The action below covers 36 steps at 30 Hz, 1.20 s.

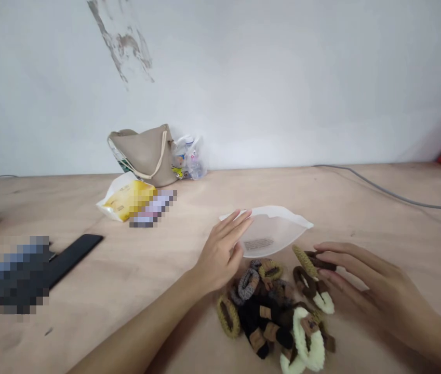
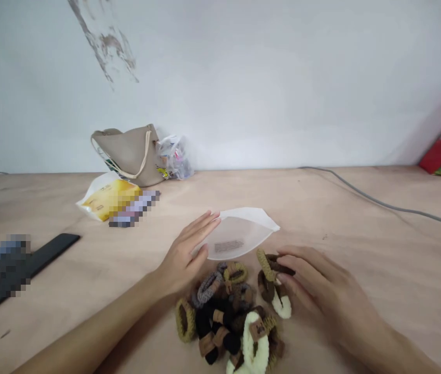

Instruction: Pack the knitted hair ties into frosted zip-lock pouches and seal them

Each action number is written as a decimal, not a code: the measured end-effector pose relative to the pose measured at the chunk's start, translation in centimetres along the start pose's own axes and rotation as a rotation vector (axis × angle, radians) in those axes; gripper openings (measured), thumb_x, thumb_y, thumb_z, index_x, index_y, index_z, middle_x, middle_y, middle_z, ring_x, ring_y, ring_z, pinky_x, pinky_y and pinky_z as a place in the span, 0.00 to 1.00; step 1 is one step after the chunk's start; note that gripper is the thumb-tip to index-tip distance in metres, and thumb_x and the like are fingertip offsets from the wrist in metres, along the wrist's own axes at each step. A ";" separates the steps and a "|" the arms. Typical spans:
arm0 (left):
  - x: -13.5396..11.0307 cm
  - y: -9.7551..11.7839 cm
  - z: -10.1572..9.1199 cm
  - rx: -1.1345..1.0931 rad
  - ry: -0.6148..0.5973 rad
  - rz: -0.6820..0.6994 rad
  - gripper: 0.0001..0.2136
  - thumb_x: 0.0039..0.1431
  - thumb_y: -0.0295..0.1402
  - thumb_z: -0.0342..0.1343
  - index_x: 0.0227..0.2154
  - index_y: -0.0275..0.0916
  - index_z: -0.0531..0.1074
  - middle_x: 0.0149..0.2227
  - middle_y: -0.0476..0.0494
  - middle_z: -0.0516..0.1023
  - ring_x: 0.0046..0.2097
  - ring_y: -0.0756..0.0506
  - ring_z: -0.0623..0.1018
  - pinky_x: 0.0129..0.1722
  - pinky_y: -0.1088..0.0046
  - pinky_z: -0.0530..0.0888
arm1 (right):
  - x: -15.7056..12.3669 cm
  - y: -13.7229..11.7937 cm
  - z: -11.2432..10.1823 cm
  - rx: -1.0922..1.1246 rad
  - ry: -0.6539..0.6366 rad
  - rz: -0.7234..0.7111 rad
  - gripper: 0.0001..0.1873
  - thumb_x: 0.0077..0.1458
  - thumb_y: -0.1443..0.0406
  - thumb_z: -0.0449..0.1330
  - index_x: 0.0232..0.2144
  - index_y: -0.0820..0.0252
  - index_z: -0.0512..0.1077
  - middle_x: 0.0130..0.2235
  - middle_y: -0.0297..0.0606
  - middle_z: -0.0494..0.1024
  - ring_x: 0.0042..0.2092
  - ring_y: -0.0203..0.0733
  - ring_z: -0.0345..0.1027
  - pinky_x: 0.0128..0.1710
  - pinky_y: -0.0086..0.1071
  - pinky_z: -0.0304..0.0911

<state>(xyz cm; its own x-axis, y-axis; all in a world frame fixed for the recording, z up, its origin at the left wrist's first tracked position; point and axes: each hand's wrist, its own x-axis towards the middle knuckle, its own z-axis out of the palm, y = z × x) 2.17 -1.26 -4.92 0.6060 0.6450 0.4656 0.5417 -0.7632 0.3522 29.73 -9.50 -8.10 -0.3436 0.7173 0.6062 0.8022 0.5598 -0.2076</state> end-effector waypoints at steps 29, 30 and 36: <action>-0.1 -0.3 -0.5 -0.120 -0.044 -0.031 0.24 0.60 0.25 0.42 0.60 0.41 0.56 0.63 0.47 0.58 0.64 0.44 0.56 0.64 0.60 0.55 | 3.9 -4.1 0.1 -0.006 -0.183 -0.139 0.08 0.59 0.66 0.50 0.36 0.57 0.70 0.32 0.37 0.75 0.32 0.40 0.68 0.32 0.34 0.63; -0.1 -0.4 -0.5 -0.132 -0.046 -0.034 0.24 0.60 0.25 0.41 0.60 0.42 0.56 0.63 0.47 0.58 0.64 0.44 0.56 0.64 0.59 0.54 | 3.4 -4.2 0.3 -0.023 -0.207 -0.129 0.09 0.59 0.66 0.50 0.37 0.57 0.70 0.31 0.37 0.74 0.32 0.41 0.67 0.31 0.35 0.63; -0.2 -0.5 -0.5 -0.148 -0.021 -0.026 0.27 0.58 0.21 0.40 0.60 0.42 0.56 0.63 0.49 0.58 0.64 0.45 0.56 0.64 0.60 0.54 | 2.9 -4.0 1.0 -0.067 -0.256 -0.077 0.11 0.57 0.69 0.49 0.35 0.54 0.71 0.29 0.35 0.73 0.31 0.40 0.66 0.30 0.33 0.61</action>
<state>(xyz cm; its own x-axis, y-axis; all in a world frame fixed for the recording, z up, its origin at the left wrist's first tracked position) 1.48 -1.05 -4.83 0.6055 0.6645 0.4381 0.4667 -0.7423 0.4808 25.02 -9.22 -6.23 -0.5105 0.7595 0.4031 0.7963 0.5945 -0.1117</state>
